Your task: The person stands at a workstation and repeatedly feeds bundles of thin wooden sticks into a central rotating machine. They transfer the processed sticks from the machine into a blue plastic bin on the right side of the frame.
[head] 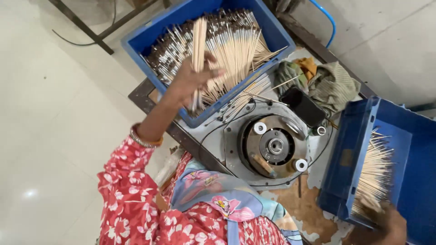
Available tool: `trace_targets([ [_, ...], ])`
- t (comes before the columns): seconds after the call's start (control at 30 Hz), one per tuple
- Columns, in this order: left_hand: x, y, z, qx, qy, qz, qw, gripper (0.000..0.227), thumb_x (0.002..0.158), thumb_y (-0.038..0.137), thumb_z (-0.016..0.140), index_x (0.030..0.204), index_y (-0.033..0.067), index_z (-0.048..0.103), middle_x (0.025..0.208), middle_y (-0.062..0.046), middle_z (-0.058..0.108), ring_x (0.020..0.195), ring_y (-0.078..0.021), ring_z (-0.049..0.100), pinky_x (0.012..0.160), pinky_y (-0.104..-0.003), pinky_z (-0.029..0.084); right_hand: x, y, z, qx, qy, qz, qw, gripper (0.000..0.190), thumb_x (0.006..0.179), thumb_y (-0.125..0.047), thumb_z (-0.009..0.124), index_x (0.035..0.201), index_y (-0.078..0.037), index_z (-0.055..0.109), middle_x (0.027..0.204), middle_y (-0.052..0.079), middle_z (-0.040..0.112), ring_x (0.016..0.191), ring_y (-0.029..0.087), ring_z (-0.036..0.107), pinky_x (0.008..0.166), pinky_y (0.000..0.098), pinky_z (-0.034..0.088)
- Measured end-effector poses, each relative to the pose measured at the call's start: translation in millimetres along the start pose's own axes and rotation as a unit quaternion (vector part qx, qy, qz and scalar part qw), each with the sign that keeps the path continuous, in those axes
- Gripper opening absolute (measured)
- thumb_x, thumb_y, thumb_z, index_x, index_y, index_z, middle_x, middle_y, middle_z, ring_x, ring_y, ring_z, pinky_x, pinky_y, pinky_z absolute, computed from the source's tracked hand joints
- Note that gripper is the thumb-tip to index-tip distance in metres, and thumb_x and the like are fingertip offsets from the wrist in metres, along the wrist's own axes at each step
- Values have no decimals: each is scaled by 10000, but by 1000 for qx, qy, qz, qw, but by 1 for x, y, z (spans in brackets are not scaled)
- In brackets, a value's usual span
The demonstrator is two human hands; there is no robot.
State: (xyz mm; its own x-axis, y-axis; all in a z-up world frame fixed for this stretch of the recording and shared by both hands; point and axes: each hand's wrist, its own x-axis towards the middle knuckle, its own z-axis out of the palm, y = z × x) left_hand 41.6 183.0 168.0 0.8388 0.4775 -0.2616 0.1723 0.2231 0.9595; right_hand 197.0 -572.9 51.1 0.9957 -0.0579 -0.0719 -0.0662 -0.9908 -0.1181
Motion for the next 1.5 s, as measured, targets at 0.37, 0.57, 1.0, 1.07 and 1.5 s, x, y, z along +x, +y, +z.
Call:
trace_targets([
  [0.37, 87, -105, -54, 768, -105, 276, 568, 901, 749, 27, 775, 1548, 165, 383, 979, -170, 671, 810, -302, 698, 599, -421, 565, -80, -82, 13, 225, 221, 19, 949, 224, 1102, -191, 740, 1135, 26, 696, 943, 182, 725, 830, 261, 729, 706, 333, 547],
  [0.57, 91, -74, -39, 785, -108, 219, 570, 818, 813, 23, 743, 1535, 172, 390, 1340, -187, 564, 960, -328, 690, 750, -471, 569, -42, -17, 57, 149, 347, 28, 926, 164, 1016, -103, 718, 980, 54, 686, 867, 172, 721, 799, 242, 708, 639, 323, 522],
  [1.0, 96, -102, -49, 834, -191, 126, 503, 522, 780, 196, 813, 1231, 51, 593, 1081, -127, 706, 1144, -305, 613, 959, -483, 437, -36, 2, 63, 158, 338, -42, 927, 192, 1013, -110, 715, 910, 36, 644, 821, 122, 652, 693, 226, 592, 678, 376, 441],
  [1.07, 106, -115, -64, 831, -180, 188, 492, 366, 828, 177, 785, 1144, 84, 627, 1055, -100, 714, 1107, -287, 640, 946, -488, 457, -30, 16, 68, 163, 341, -35, 925, 197, 1014, -115, 722, 912, 36, 647, 785, 118, 636, 682, 229, 580, 678, 382, 431],
  [1.5, 94, -16, -17, 518, -44, 354, 777, 586, 706, 225, 844, 1202, 31, 602, 864, -168, 712, 737, -326, 699, 688, -448, 577, -21, 43, 78, 106, 330, -47, 937, 186, 1019, -123, 721, 913, 20, 664, 738, 103, 640, 648, 193, 583, 636, 334, 425],
])
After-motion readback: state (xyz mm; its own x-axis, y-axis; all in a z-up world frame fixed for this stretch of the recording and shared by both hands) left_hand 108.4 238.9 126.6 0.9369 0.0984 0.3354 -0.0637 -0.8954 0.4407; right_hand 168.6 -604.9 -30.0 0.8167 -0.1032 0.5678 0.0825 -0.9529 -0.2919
